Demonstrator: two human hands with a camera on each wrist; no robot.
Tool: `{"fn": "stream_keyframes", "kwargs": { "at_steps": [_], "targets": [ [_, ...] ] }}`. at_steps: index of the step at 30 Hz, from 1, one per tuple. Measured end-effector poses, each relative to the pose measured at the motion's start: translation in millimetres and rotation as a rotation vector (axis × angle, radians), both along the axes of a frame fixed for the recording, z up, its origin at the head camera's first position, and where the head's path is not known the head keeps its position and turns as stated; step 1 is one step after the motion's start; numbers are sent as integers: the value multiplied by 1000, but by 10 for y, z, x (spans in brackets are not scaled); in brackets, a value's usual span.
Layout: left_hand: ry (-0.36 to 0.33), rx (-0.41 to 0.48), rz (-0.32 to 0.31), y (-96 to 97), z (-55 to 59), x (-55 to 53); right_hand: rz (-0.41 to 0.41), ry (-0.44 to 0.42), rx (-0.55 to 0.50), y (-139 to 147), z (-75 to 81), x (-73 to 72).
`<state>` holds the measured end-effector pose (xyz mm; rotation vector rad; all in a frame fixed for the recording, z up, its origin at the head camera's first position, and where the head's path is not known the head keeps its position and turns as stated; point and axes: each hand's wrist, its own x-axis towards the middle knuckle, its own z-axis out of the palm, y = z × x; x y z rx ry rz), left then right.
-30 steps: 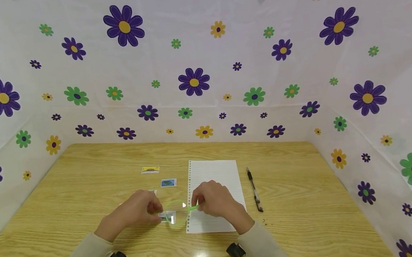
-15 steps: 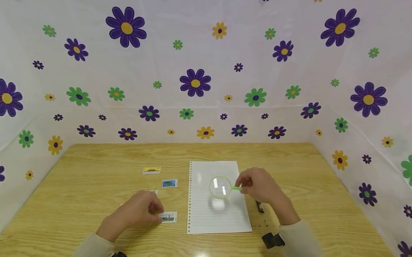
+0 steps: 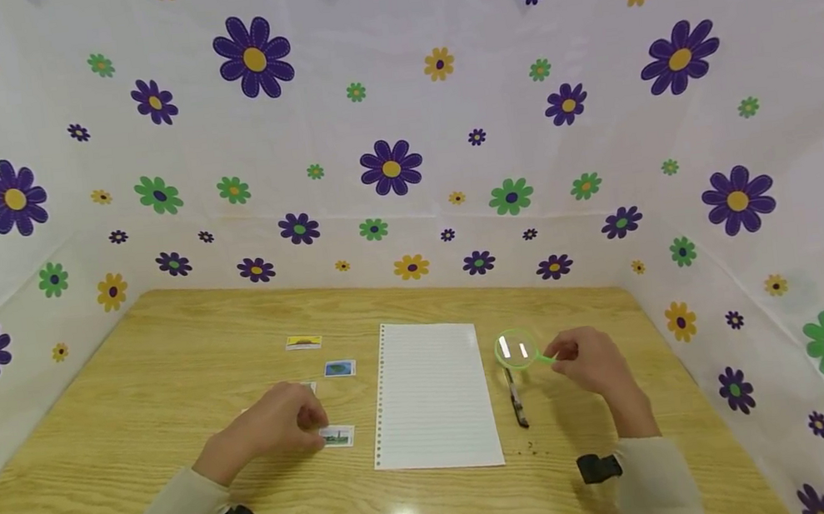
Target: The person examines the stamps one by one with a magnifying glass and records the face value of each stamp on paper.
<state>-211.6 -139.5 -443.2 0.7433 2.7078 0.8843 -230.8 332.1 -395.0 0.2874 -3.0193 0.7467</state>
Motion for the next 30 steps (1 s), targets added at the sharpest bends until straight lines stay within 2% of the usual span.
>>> {"fn": "stream_keyframes", "kwargs": {
  "at_steps": [5, 10, 20, 30],
  "targets": [
    [5, 7, -11, 14, -10, -10, -89, -31, -4, 141, -6, -10],
    [6, 2, -8, 20, -27, -13, -138, -42, -17, 189, -15, -14],
    [7, 10, 0, 0, -27, -6, -184, -65, -22, 270, -97, -60],
    [10, 19, -4, 5, -30, 5, -228, -104, -6, 501, -159, -79]
  ]
}}
